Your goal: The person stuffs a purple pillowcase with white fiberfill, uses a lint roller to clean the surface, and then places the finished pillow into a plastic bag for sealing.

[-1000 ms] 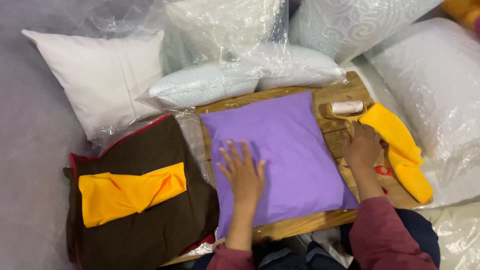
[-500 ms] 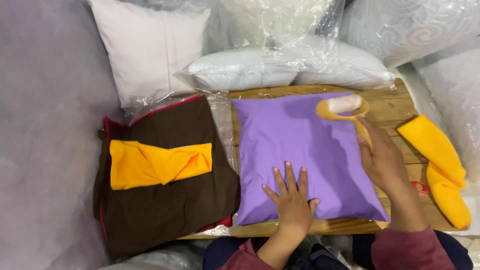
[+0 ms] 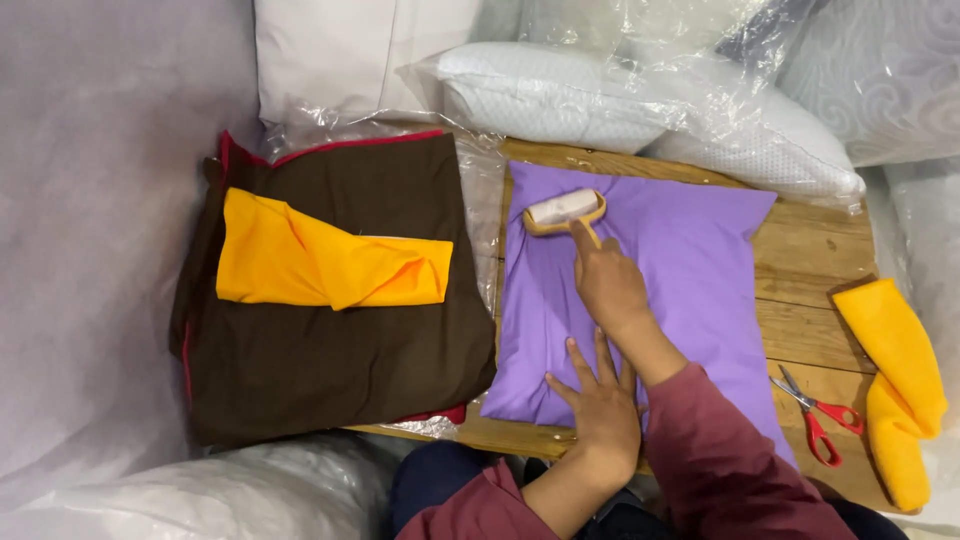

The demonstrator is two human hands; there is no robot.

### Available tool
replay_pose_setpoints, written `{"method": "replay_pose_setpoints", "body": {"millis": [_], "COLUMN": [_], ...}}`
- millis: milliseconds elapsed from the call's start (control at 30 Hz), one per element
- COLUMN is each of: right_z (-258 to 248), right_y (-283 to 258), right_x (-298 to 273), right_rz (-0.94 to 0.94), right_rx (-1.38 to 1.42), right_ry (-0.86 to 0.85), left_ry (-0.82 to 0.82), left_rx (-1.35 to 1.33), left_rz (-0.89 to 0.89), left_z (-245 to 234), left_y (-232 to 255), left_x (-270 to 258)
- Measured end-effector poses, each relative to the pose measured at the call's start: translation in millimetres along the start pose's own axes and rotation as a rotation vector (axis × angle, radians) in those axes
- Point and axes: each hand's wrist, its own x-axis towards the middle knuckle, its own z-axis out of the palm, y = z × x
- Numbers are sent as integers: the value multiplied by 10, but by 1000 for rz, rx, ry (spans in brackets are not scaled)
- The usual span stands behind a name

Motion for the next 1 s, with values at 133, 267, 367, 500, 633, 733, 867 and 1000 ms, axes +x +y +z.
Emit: {"method": "replay_pose_setpoints", "body": {"millis": [133, 267, 367, 500, 633, 733, 867, 1000], "right_z": [233, 361, 417, -29, -874, -1173, -667, -173], "right_y": [18, -1, 57, 157, 42, -54, -171, -268], "right_x": [402, 687, 893, 970, 210, -401, -787, -531], "right_rz": [-24, -34, -72, -53, -169, -55, -45, -129], "right_rx": [27, 125, 140, 260, 288, 273, 50, -76], "right_ry": [49, 25, 15, -99, 41, -178, -211, -56], "left_ry": [-57, -48, -72, -70, -19, -64, -105, -127], "left_rx": [-14, 50, 28, -31, -121, -94, 147, 162], "left_rz": [-20, -4, 0, 33, 38, 58, 54, 69], "left_z": [114, 141, 108, 61, 77, 61, 392, 579], "left_y": [12, 9, 25, 72, 66, 74, 122, 88], "left_x": [81, 84, 86, 56, 62, 53, 180, 308]}}
